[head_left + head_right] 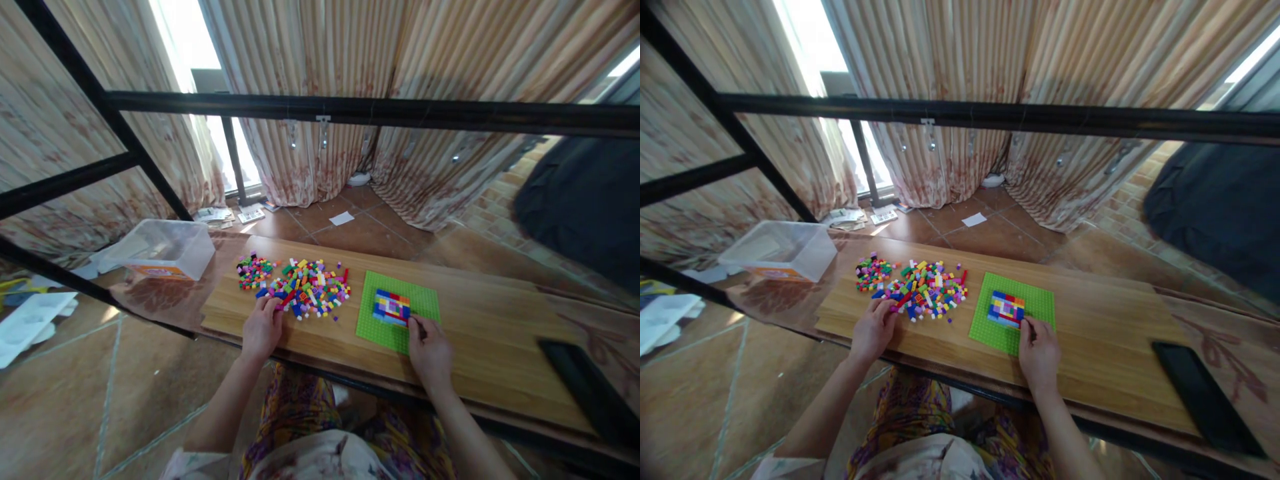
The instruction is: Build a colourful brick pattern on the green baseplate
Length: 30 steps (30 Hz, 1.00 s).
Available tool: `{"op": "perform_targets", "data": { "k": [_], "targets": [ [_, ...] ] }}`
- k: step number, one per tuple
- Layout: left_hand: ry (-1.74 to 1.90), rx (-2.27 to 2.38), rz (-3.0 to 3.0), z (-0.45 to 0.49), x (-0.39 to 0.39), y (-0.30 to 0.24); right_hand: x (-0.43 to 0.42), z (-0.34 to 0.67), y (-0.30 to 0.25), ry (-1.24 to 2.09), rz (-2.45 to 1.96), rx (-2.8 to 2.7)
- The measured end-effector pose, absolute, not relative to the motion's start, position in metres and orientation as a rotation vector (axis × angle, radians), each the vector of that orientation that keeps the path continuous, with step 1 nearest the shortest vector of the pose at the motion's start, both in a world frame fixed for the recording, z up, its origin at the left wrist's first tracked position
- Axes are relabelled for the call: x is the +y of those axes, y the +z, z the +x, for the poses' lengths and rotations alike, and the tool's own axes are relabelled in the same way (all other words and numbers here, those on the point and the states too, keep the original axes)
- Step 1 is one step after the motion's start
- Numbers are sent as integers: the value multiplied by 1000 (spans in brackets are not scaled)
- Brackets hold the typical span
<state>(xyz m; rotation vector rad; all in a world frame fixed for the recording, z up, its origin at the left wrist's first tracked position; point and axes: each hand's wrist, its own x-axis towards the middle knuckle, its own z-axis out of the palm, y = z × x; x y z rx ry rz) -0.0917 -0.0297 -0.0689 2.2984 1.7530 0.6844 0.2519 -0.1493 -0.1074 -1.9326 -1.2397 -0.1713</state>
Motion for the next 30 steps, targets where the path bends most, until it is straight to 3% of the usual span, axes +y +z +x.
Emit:
{"op": "perform_targets", "data": {
  "k": [10, 30],
  "targets": [
    [567, 1750, 2324, -92, -28, -63, -149, 250, -107, -171, -1923, -1220],
    [854, 1691, 2121, -98, -36, -67, -150, 253, -110, -237, -1905, -1278]
  ]
}}
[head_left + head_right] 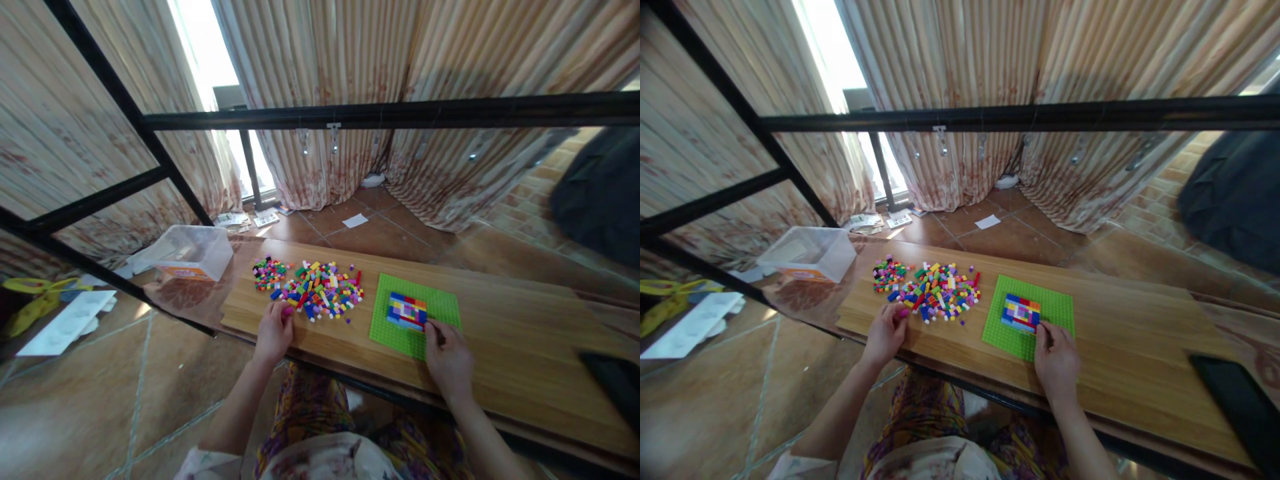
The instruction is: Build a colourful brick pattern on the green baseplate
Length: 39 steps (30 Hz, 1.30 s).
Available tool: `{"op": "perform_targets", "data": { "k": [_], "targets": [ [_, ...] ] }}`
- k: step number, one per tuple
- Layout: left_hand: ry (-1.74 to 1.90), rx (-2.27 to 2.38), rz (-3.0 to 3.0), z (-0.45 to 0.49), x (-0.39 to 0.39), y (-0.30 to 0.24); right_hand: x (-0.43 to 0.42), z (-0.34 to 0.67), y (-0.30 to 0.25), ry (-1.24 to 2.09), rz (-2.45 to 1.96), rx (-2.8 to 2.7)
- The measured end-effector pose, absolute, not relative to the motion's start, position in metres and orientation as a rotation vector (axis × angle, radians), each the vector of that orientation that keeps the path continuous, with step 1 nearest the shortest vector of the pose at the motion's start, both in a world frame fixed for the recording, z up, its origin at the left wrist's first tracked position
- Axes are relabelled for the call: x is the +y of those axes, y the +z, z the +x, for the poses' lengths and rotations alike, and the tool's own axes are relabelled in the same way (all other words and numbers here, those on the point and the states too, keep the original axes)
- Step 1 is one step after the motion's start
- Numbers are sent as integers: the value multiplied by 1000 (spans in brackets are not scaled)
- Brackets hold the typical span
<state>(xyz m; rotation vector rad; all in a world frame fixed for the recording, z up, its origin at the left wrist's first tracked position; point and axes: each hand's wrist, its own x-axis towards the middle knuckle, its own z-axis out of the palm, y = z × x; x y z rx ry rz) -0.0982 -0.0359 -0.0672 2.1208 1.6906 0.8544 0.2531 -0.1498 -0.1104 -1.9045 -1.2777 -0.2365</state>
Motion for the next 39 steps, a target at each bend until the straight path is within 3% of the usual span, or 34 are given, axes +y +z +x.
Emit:
{"op": "perform_targets", "data": {
  "k": [11, 17, 24, 39],
  "targets": [
    [796, 1637, 2107, -84, -37, -60, -147, 249, -107, -184, -1887, -1214],
    [864, 1139, 2114, -27, -58, -53, -145, 247, -105, -154, -1890, -1178],
    [736, 926, 2093, 50, -55, -50, -144, 245, -101, -121, -1866, -1169],
    [617, 1021, 2056, 94, -32, -63, -143, 246, -103, -78, -1851, -1142]
  ]
}}
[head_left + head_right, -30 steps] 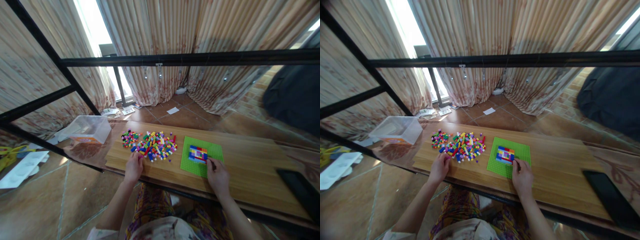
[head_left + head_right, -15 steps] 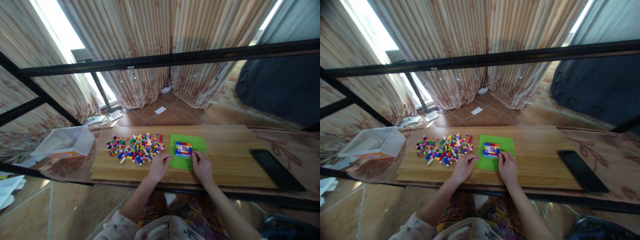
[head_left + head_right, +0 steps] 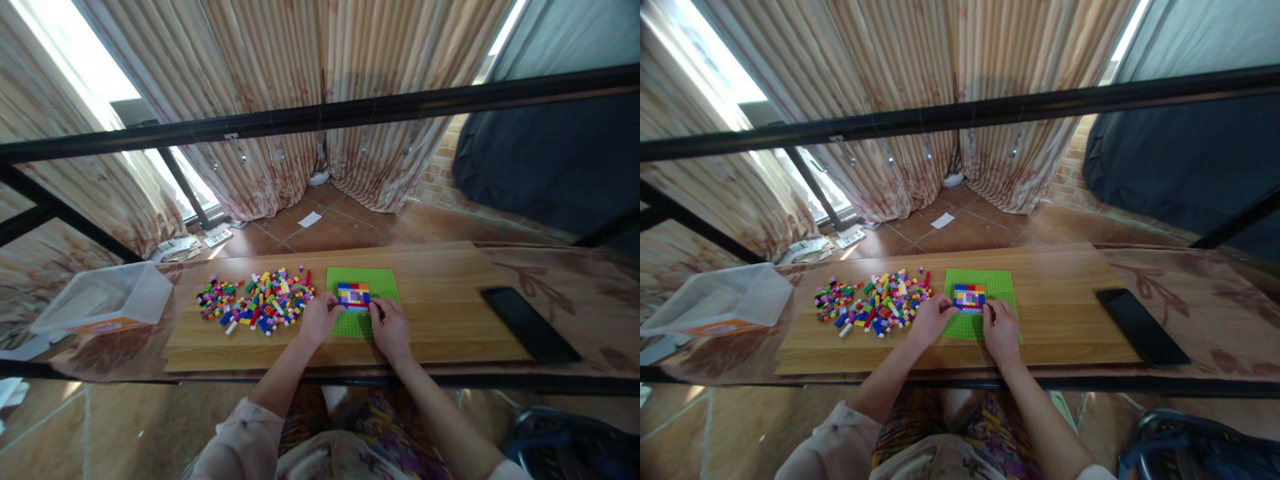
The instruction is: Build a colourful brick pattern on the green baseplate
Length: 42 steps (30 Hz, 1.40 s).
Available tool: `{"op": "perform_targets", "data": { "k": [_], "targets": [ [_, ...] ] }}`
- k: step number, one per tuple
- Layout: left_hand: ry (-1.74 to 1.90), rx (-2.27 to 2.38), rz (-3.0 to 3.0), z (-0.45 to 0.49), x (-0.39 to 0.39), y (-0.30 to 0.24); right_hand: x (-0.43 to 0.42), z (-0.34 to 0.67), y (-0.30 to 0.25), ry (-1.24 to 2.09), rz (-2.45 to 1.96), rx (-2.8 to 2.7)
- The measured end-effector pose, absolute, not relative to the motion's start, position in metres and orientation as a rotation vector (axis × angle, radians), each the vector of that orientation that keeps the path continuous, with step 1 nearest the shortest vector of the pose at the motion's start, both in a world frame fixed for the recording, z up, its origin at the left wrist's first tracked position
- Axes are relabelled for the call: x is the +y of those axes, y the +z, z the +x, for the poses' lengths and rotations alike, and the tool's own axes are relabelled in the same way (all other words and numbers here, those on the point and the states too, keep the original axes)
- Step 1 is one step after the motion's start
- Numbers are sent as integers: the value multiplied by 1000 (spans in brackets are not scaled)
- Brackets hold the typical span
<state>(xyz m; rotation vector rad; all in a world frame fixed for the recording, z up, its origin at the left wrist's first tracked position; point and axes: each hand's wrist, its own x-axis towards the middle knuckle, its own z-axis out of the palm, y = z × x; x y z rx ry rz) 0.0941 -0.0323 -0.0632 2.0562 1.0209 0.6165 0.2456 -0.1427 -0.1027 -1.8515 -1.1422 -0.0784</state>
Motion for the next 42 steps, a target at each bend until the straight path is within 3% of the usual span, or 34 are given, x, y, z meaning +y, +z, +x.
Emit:
{"op": "perform_targets", "data": {
  "k": [42],
  "targets": [
    [528, 1163, 1907, 111, -25, -52, -143, 244, -99, -73, -1835, -1170]
  ]
}}
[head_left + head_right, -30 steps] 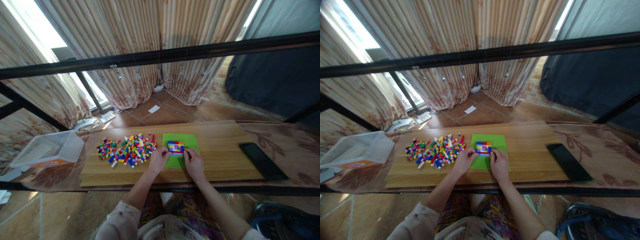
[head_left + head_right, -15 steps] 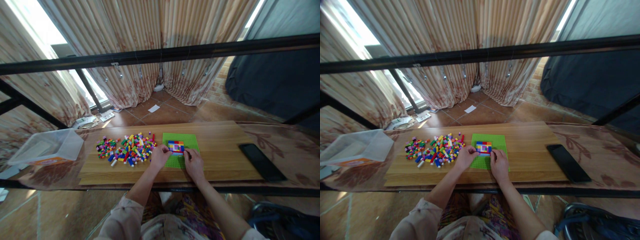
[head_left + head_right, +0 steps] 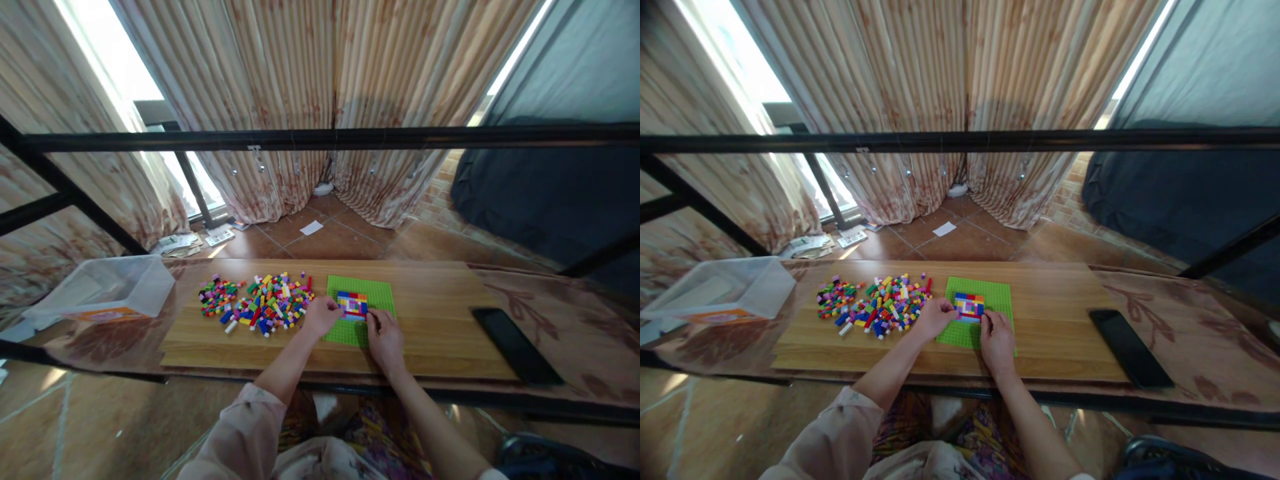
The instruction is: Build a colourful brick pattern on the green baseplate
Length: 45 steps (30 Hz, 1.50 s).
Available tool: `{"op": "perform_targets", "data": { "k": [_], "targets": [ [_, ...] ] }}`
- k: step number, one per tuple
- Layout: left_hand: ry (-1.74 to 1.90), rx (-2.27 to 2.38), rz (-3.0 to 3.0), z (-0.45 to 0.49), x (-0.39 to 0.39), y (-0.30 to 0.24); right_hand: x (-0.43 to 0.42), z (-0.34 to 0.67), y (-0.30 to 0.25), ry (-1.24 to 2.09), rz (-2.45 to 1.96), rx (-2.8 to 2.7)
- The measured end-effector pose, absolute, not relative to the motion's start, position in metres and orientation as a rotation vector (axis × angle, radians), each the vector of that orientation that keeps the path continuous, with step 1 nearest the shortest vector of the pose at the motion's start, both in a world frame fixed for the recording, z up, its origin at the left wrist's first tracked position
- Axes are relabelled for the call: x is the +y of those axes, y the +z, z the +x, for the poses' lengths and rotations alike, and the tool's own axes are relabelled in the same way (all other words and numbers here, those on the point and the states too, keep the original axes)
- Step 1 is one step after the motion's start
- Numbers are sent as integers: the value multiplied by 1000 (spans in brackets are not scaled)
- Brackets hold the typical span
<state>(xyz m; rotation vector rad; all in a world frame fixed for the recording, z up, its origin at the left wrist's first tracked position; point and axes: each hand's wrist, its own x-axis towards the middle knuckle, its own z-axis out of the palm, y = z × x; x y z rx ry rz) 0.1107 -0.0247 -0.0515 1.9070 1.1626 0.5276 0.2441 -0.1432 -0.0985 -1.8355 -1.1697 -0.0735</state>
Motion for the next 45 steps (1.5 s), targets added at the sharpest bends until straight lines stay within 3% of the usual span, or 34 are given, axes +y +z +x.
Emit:
{"op": "perform_targets", "data": {
  "k": [9, 16, 22, 27, 38, 45],
  "targets": [
    [814, 1145, 1866, 22, -48, -35, -148, 250, -99, -43, -1819, -1237],
    [1050, 1492, 1722, -73, -51, -57, -151, 247, -84, -43, -1802, -1284],
    [1174, 1975, 1735, -120, -23, -67, -156, 172, -74, 18, -1677, -1470],
    [1177, 2063, 1889, -143, 19, -77, -158, 110, -85, 198, -1544, -1710],
    [1039, 1894, 2005, -142, 111, -86, -27, 132, -89, 197, -1877, -1462],
    [1065, 1813, 1992, -149, 116, -87, 10, 149, -99, 225, -1883, -1500]
  ]
}}
